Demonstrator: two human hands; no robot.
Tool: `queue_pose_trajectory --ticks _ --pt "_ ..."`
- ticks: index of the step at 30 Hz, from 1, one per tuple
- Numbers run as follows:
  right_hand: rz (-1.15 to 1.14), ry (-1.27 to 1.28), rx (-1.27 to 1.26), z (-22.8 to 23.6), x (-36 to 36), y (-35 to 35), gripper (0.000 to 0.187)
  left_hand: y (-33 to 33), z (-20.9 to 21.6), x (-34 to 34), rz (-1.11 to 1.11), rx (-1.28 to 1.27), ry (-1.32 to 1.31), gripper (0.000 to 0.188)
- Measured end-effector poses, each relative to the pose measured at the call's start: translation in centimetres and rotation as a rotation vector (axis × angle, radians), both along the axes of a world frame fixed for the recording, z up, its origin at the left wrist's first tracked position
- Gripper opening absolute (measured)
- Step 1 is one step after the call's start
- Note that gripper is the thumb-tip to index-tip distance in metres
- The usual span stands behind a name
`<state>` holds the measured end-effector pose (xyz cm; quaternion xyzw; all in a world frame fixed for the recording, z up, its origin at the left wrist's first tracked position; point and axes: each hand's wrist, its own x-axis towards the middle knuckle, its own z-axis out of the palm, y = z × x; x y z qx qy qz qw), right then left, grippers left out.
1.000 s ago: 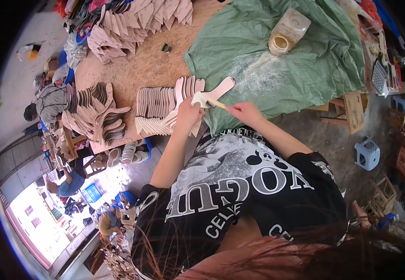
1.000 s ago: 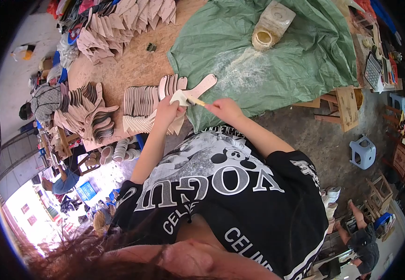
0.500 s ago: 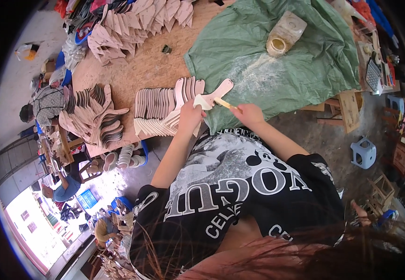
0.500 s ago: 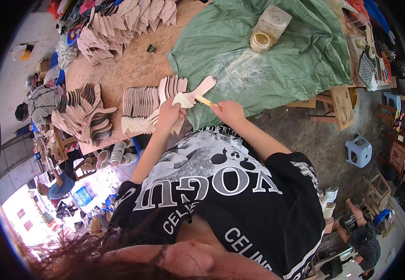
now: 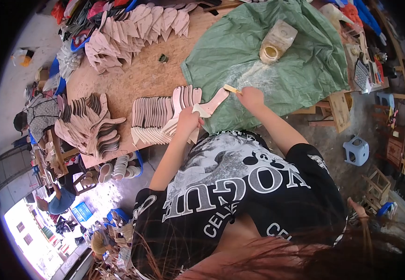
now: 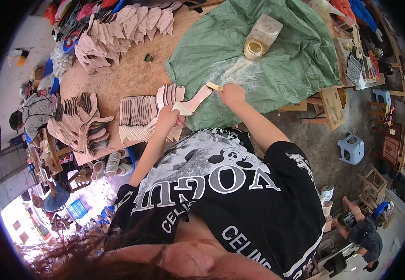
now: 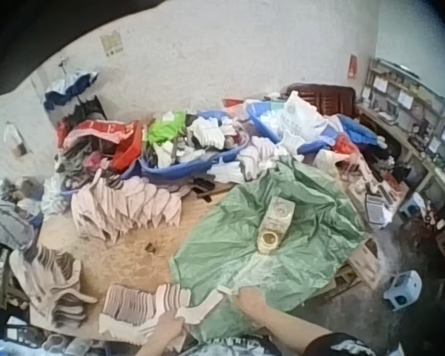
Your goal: The recorder is using a brush to apply glue from a small container to individual shoe insoles or components on a workbench.
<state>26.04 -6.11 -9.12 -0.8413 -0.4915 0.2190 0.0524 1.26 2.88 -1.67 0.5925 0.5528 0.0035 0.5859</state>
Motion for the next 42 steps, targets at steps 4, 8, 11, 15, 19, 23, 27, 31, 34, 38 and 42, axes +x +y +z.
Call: queue_pose_trajectory --ticks 4,8,11,15,19,23,27,31,34,38,42 --pt "0.084 0.098 -0.023 1.3 -0.6 0.1 0.041 0.3 0.1 -0.2 -0.007 -0.042 0.005 0.022" --pt "0.211 0.226 0.015 2.2 -2.5 -1.0 0.044 0.1 0.3 -0.4 0.004 -0.059 -0.016 0.023" --pt "0.253 0.282 0.054 1.3 -5.3 -1.9 0.045 -0.5 0.4 -0.1 0.033 -0.097 -0.088 0.019" --pt "0.050 0.670 -0.059 1.5 -6.3 -1.3 0.044 -1.1 0.4 0.3 0.047 -0.052 -0.050 0.019" --pt "-0.180 1.038 -0.004 2.6 -7.1 -1.4 0.043 -1.7 1.5 0.7 0.024 0.043 -0.057 0.020" --pt "-0.108 0.792 -0.063 1.3 -6.2 -1.9 0.043 -2.4 2.0 1.1 -0.023 0.119 -0.043 0.021" --pt "0.020 0.377 0.034 1.5 -5.4 -2.4 0.041 -2.0 0.4 0.2 0.047 0.085 -0.070 0.021" --pt "-0.190 0.862 0.074 0.4 -6.8 -1.3 0.048 -1.7 -0.5 0.2 -0.019 0.150 -0.004 0.021" --pt "-0.178 1.068 -0.009 0.7 -8.0 -0.6 0.050 -1.8 -2.8 -0.2 -0.093 0.285 0.044 0.021" --pt "-0.116 0.719 0.072 0.3 -6.3 -0.4 0.048 -1.6 -0.9 0.7 -0.069 0.282 -0.063 0.022" --pt "-0.014 0.565 0.057 1.7 -6.0 -0.6 0.047 -0.7 1.6 1.4 0.110 0.048 -0.130 0.024"
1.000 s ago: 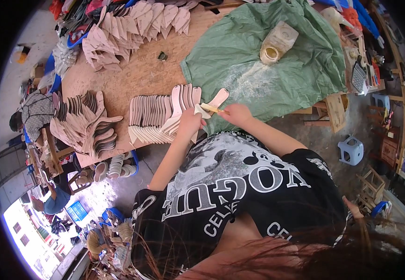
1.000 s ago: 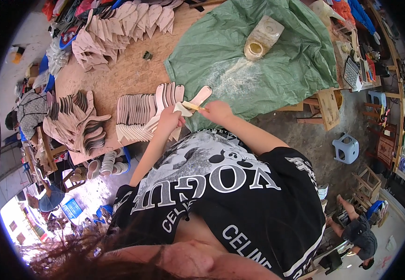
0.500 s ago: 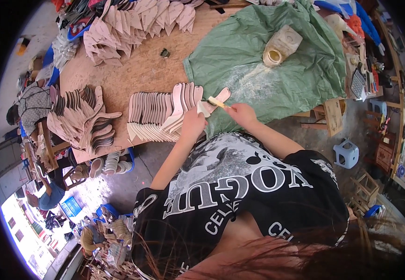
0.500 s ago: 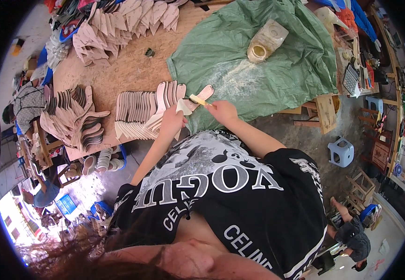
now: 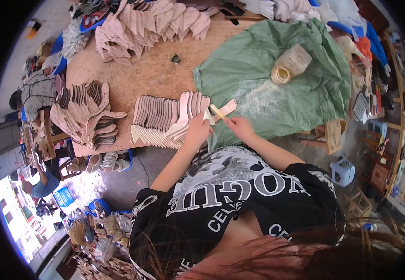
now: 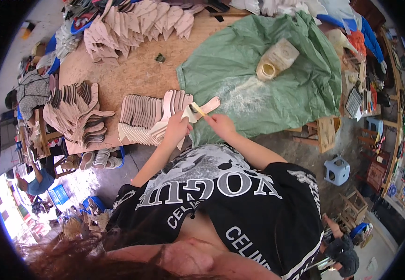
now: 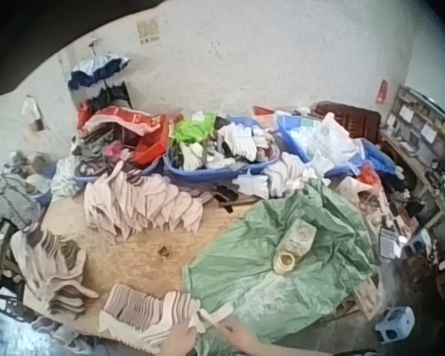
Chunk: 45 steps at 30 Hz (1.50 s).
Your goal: The recorder is using a brush to apply glue from a small container to individual shoe insoles or components on a workbench.
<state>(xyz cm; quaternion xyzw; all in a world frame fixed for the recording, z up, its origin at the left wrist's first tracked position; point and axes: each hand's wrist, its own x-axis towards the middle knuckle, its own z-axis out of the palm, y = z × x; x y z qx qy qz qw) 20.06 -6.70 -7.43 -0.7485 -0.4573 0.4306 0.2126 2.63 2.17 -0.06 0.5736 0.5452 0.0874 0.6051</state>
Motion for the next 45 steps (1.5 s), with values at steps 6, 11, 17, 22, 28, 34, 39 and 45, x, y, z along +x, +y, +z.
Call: queue_pose_trajectory --ticks 6,11,17,22,28,34,39,45 --pt "-0.255 0.034 0.193 3.0 6.2 2.4 0.043 9.2 -0.1 -3.5 0.033 0.504 0.177 0.025" --pt "-0.477 0.079 0.301 4.9 10.5 2.4 0.039 21.2 3.8 1.2 0.104 0.807 0.302 0.035" --pt "-0.517 0.065 0.273 4.9 8.9 -0.1 0.038 32.8 -1.8 7.5 0.002 1.173 0.577 0.052" --pt "-0.538 0.110 0.156 5.0 8.3 -2.6 0.037 35.1 -9.1 10.4 -0.098 1.237 0.730 0.053" --pt "-0.610 0.141 0.180 3.9 10.1 -3.8 0.036 25.0 -6.6 7.7 -0.249 1.196 0.825 0.061" --pt "-0.576 0.130 0.138 4.3 13.0 -3.9 0.036 3.7 -5.1 -3.3 -0.568 0.662 0.900 0.069" --pt "-0.608 0.209 0.099 4.0 13.1 -2.1 0.036 -4.5 -7.0 -6.8 -0.421 0.715 0.874 0.077" --pt "-0.489 0.135 0.276 5.3 15.3 -2.1 0.037 -3.8 -5.8 -5.6 -0.335 0.636 1.049 0.065"
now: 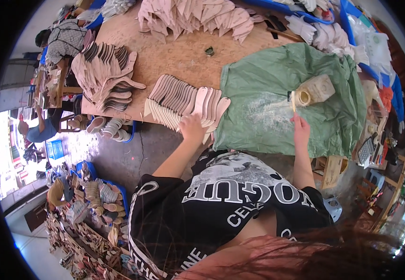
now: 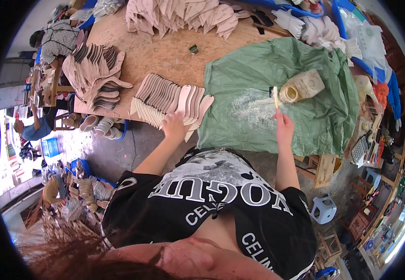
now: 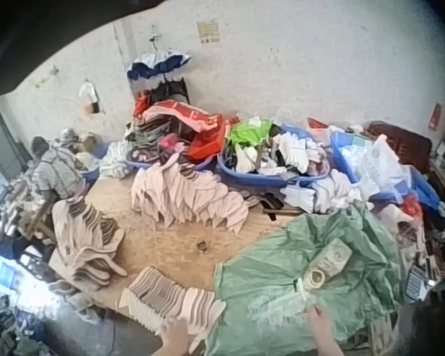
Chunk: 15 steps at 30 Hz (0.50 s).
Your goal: The recorder is using a brush to apply glue from a small container to individual shoe insoles or components on a workbench.
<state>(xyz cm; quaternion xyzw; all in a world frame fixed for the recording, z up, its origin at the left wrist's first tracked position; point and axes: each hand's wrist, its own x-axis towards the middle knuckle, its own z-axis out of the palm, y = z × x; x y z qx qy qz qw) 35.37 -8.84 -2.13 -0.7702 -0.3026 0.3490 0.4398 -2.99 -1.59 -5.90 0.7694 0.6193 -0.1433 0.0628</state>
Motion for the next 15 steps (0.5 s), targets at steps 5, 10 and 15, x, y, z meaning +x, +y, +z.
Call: queue_pose_trajectory --ticks 5,10,15 --pt "0.127 -0.311 -0.119 0.3 5.2 -0.2 0.044 2.0 3.0 -1.9 0.177 -0.128 0.063 0.079" --pt "0.224 -0.556 -0.516 -0.1 10.4 1.9 0.050 4.3 1.2 -5.3 0.008 -0.180 -0.113 0.059" --pt "0.317 -0.674 -0.731 -0.7 11.9 6.3 0.047 5.7 -0.9 -7.4 -0.171 -0.221 -0.194 0.045"
